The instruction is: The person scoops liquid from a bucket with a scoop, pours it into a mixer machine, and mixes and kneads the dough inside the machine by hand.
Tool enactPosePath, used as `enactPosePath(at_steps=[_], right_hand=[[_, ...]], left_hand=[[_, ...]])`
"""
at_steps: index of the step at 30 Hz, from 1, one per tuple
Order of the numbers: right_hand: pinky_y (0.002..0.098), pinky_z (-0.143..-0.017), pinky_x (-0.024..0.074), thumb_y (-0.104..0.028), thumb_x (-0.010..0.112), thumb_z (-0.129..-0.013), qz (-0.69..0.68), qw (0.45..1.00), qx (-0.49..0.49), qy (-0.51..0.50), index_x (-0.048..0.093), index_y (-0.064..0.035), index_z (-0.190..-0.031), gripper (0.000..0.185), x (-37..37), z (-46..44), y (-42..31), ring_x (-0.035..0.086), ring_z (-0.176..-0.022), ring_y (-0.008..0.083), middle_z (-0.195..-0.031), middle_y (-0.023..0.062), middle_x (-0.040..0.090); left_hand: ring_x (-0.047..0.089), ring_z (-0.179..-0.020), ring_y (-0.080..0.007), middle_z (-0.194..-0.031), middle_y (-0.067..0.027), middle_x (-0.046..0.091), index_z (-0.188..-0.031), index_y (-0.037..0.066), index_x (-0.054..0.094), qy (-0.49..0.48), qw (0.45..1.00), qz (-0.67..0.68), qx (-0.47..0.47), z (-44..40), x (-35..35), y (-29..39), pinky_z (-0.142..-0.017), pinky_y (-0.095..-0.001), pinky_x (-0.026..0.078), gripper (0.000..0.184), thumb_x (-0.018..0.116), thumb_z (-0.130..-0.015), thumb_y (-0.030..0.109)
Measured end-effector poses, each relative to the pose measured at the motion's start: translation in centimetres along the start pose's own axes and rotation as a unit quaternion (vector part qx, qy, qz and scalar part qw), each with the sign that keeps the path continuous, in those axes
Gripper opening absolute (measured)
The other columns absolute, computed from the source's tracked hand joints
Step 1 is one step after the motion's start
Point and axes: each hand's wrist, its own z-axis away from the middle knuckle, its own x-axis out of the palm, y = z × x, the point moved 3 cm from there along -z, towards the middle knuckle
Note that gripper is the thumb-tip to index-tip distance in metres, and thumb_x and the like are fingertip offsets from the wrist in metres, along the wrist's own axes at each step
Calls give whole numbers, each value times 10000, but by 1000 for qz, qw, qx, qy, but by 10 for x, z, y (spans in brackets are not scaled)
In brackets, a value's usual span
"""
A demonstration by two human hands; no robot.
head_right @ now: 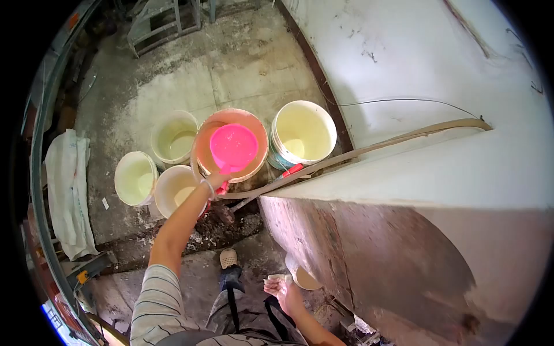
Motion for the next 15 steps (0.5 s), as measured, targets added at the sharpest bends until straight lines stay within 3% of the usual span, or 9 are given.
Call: enactPosePath(at_steps=[1, 2, 6, 9, 13, 15], right_hand=[[349, -822, 424, -411, 365, -890, 1, 1000, -10, 9, 514, 5, -967, 449, 1, 5, -2, 541, -838, 210, -889, 112, 561], [302, -689, 420, -344, 398, -887, -2, 999, -30, 22, 505, -52, -827, 316, 10, 12, -10, 503, -709, 161, -763, 57, 525], [247, -526, 330, -218, 430, -851, -28, 999, -15, -3, 433, -122, -706, 175, 13, 31, -28, 401, -555, 99, -650, -2, 434], [227, -478, 314, -214, 442, -849, -3, 1000, 0, 8, 431, -125, -706, 169, 5, 56, -33, 381, -510, 84, -637, -12, 426], [185, -370, 235, -213, 418, -856, 23, 990, 101, -98, 449, -122, -725, 162, -28, 100, -42, 358, -461, 55, -639, -3, 449], [180, -338, 197, -215, 401, -858, 74, 990, 100, -72, 453, -122, -730, 166, -44, 130, -54, 340, -438, 51, -626, -2, 450]], left_hand=[[460, -385, -141, -491, -44, 439, -739, 33, 439, -4, 1000, -2, 23, 23, 4, 1, -313, -269, 363, 126, 549, -759, 91], [474, -392, -149, -502, -54, 447, -753, 21, 436, -8, 999, -4, 44, 44, 8, -1, -316, -270, 366, 129, 546, -758, 89], [476, -386, -148, -521, -61, 452, -776, 14, 424, -3, 992, -4, 127, 145, 39, -5, -313, -268, 357, 141, 544, -753, 86], [460, -378, -141, -537, -53, 450, -788, 20, 415, -11, 992, 10, 124, 232, 69, -11, -313, -263, 352, 145, 544, -755, 79], [440, -373, -129, -536, -25, 443, -767, 53, 426, -19, 993, 3, 115, 341, 107, -43, -326, -258, 357, 129, 551, -755, 82], [443, -383, -116, -540, -16, 443, -776, 63, 434, 2, 994, 26, 103, 382, 125, -77, -325, -247, 359, 126, 554, -763, 97]])
